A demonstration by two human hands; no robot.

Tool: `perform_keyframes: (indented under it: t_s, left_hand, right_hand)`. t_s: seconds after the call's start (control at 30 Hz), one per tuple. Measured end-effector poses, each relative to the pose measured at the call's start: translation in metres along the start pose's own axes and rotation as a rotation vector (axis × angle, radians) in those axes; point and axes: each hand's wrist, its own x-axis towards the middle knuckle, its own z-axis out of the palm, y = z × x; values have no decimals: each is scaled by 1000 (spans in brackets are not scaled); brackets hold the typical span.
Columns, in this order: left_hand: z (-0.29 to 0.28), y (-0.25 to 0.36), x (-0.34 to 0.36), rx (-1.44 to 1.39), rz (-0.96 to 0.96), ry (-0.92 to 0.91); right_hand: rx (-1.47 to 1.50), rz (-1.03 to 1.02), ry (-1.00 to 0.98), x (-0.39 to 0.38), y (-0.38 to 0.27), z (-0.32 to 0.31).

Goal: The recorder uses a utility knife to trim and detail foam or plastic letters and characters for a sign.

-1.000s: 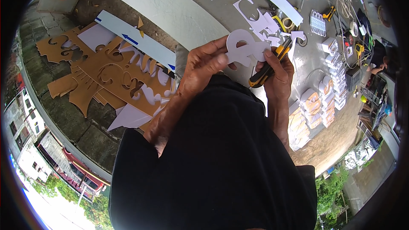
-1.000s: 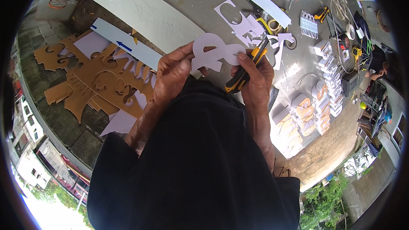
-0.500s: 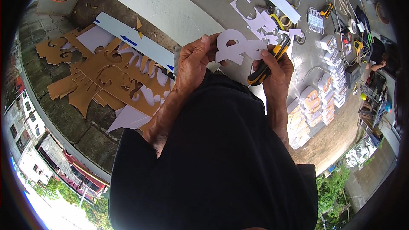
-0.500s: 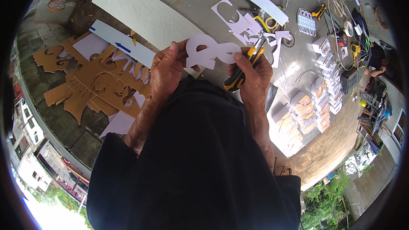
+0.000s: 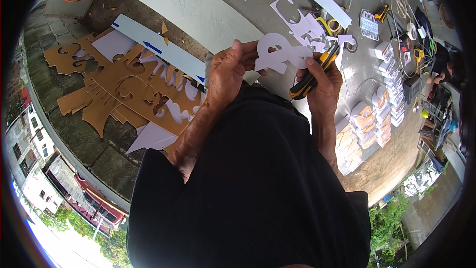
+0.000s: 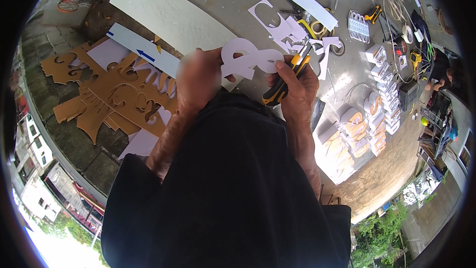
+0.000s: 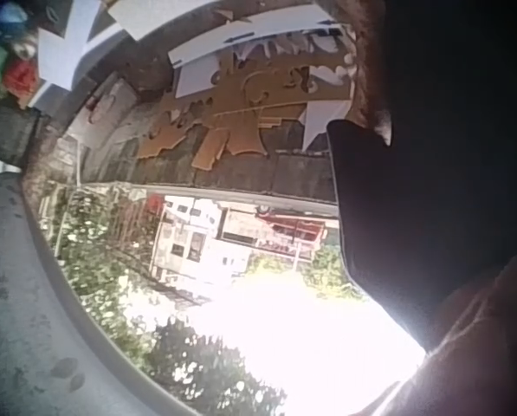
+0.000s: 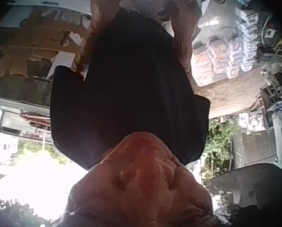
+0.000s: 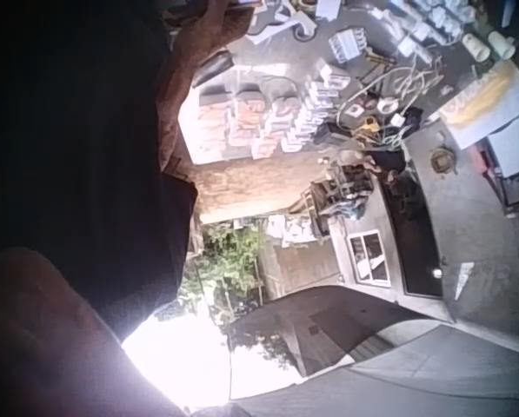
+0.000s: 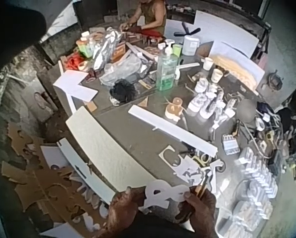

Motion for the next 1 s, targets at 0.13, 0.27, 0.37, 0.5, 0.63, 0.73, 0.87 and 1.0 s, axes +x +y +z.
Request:
perform_keyframes:
  t_s: [0.13,0.27,0.37,0.5,0.63,0.73,0.87,1.0]
  left_hand:
    - [15,-6,-7,165,79,-49]
    - [16,-11,-5,255,76,-85]
    - [15,-11,-2,209,92,-4]
    - [8,-7,3,260,84,76]
    - [-11,3,12,346,27,255]
    - [-24,8,19,313,-66,219]
    - [-45,7,30,966,34,132]
    - [-66,3,47,1170,148,52]
  right_hand:
    - [103,1,-23,3,3,-1]
    - [178,30,-15,4,6,0]
    - [157,62,-57,2,6,0]
    - [58,136,-48,-3,8,2]
    - [16,163,-49,-1,8,-2]
    - [-101,176,-72,5,20,-18]
    - [-240,169,-81,7,29,-22]
    - [-258,183,-154,8,40,-28]
